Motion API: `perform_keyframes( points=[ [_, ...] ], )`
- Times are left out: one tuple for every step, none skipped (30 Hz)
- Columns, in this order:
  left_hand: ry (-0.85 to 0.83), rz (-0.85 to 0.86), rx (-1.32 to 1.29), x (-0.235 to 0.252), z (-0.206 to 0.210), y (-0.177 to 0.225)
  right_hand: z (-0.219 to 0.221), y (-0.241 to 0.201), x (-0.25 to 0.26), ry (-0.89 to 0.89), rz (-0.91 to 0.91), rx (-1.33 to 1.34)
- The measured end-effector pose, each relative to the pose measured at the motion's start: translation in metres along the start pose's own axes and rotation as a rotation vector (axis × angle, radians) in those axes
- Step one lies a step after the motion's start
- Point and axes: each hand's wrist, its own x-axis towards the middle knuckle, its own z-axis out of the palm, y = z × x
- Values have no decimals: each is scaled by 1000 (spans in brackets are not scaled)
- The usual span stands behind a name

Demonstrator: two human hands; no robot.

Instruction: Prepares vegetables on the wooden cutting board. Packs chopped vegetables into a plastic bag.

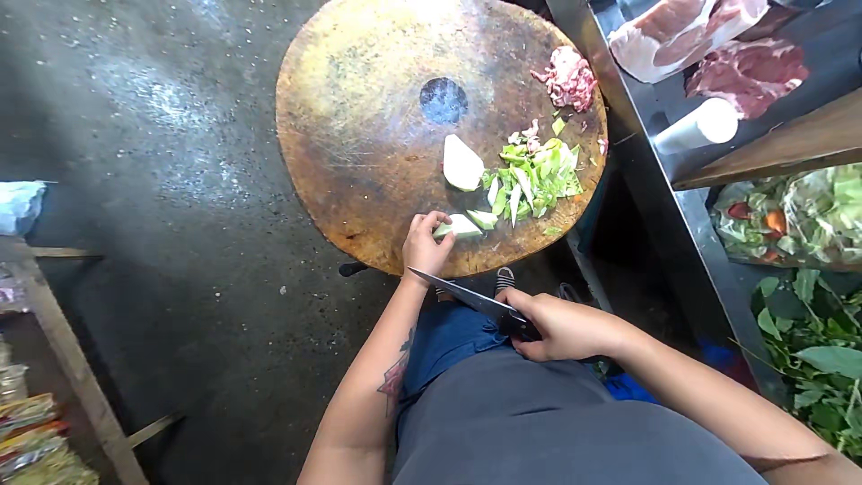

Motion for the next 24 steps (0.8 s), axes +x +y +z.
perform_keyframes(
  points=[
    [-1, 0, 0, 0, 0, 0, 1, -1, 0, -2, -2, -10],
    [-1, 0, -1, 0, 0, 0, 2, -1, 0, 4, -4, -18],
    [-2, 1, -3, -1, 0, 0, 3, -1, 0, 34, -6, -29],
    [-7, -2, -1, -1, 0, 0, 5, -1, 1, 94, -5, -47],
    [-17, -17, -6, -1, -1, 1, 5, 1, 4, 172, 16, -72],
    [-24, -27, -2, 0, -2, 2, 5, 6, 8, 255, 51, -100],
    [-28, -36, 9, 0, -2, 2, 3, 13, 14, 322, 95, -125],
    [-27, -48, 18, 0, -2, 3, 1, 22, 21, 358, 140, -138],
    [-26, -53, 18, 0, -1, 2, 1, 32, 28, 369, 168, -129],
    [-25, -52, 13, 0, -1, 2, 2, 40, 32, 358, 178, -89],
    [-25, -57, 9, 1, -1, 2, 5, 45, 33, 329, 171, -16],
    [-31, -71, 7, 1, -1, 2, 7, 48, 33, 299, 151, 76],
    [-35, -78, 3, 1, -2, 3, 9, 48, 32, 289, 131, 163],
    [-36, -73, -5, 1, -2, 3, 11, 48, 31, 311, 128, 204],
    [-34, -58, -9, 0, -2, 1, 10, 48, 31, 361, 159, 168],
    [-29, -41, -11, -1, -2, 0, 9, 49, 33, 418, 222, 80],
    [-27, -32, -10, -1, -2, 0, 7, 50, 36, 451, 306, -24],
    [-28, -32, -6, -1, -2, 0, 5, 51, 40, 448, 395, -127],
    [-28, -33, -5, 0, -2, 0, 3, 51, 43, 426, 465, -207],
    [-30, -30, -7, 0, -2, 0, 3, 50, 45, 404, 508, -259],
    [-31, -28, -9, 0, -2, 0, 4, 49, 46, 390, 530, -291],
    [-29, -25, -9, 0, -3, -1, 6, 48, 48, 383, 545, -314],
    [-30, -23, -9, 0, -3, 0, 7, 46, 49, 375, 562, -328],
    [-33, -21, -6, 1, -3, 0, 8, 45, 50, 357, 584, -342]
  ],
)
